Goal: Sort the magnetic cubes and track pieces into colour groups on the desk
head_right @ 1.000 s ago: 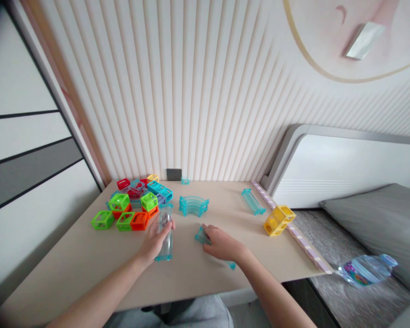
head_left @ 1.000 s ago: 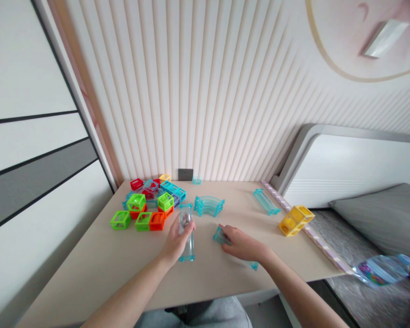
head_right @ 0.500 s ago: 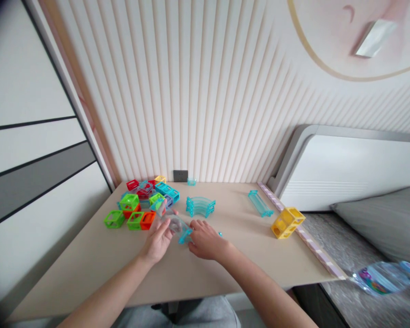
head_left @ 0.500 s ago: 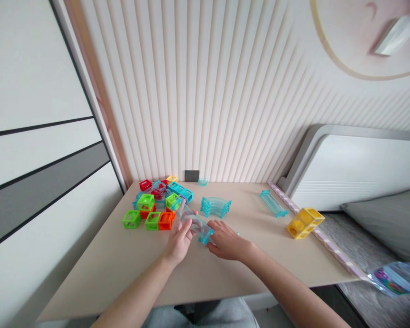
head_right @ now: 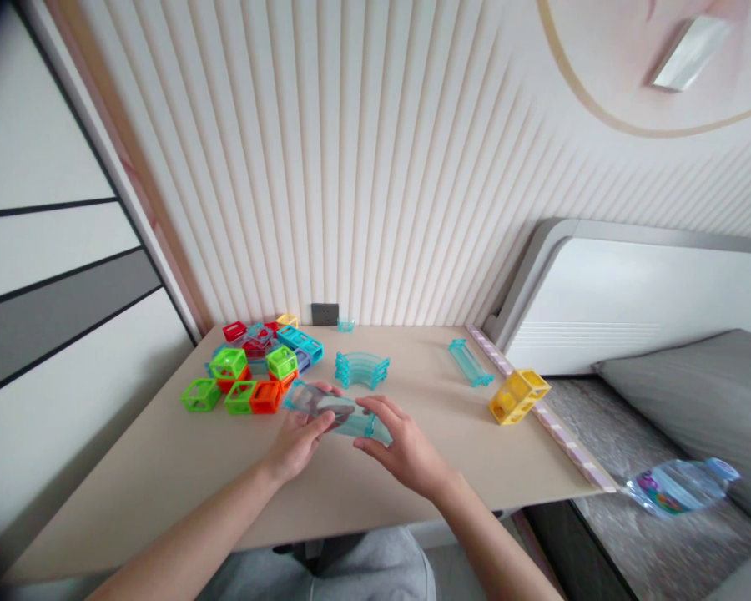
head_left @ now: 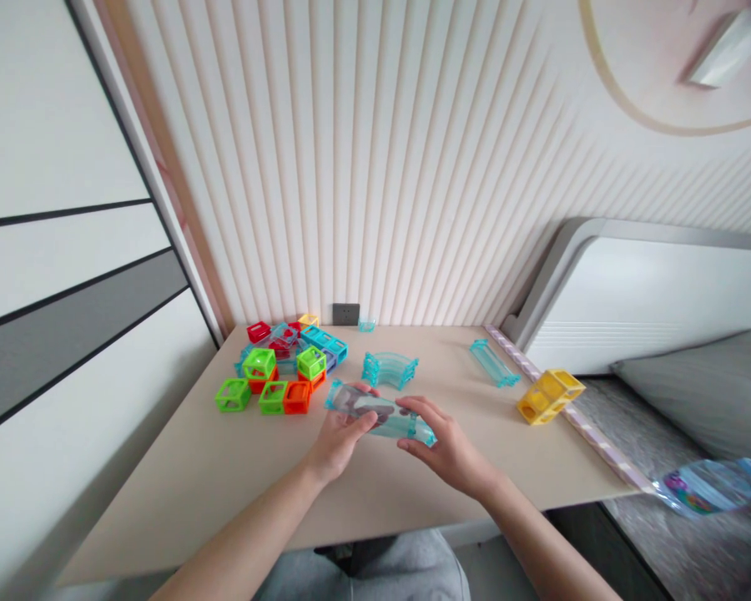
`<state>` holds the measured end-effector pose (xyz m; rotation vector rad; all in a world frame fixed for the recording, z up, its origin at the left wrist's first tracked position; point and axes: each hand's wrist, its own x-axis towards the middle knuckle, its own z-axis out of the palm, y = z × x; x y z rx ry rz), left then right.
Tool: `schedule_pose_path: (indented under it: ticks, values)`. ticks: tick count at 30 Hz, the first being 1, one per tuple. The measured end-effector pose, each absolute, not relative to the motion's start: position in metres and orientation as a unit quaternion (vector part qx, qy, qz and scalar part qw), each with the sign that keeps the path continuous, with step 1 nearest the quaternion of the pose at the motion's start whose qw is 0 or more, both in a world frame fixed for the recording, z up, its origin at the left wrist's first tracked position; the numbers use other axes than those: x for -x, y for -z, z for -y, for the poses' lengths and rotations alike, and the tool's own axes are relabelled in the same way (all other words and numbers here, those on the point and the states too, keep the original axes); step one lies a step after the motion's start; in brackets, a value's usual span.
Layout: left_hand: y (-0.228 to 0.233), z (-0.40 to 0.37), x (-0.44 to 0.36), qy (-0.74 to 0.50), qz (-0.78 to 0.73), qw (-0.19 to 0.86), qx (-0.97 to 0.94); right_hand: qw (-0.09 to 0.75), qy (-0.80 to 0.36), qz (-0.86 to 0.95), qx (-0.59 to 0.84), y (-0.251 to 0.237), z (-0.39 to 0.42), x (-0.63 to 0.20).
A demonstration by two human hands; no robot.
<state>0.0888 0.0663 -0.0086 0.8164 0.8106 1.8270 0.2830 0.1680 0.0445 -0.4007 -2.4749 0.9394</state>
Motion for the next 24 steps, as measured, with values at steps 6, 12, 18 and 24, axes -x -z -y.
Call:
schedule_pose_path:
  ticks: [6,12,18,24]
  values:
    - [0.011,-0.07,-0.067,-0.707,-0.384,0.402,-0.437,0.314,-0.402,0.835,0.205,-0.008,-0.192,-0.301]
    - [0.012,-0.067,-0.045,-0.535,-0.568,0.161,-0.604,0.297,-0.469,0.797,0.236,0.017,-0.21,-0.312]
    - [0.012,-0.065,-0.047,-0.475,-0.585,0.162,-0.638,0.255,-0.454,0.82,0.237,0.024,-0.21,-0.308]
    - [0.014,-0.061,-0.047,-0.507,-0.572,0.191,-0.616,0.237,-0.425,0.844,0.225,0.02,-0.207,-0.307]
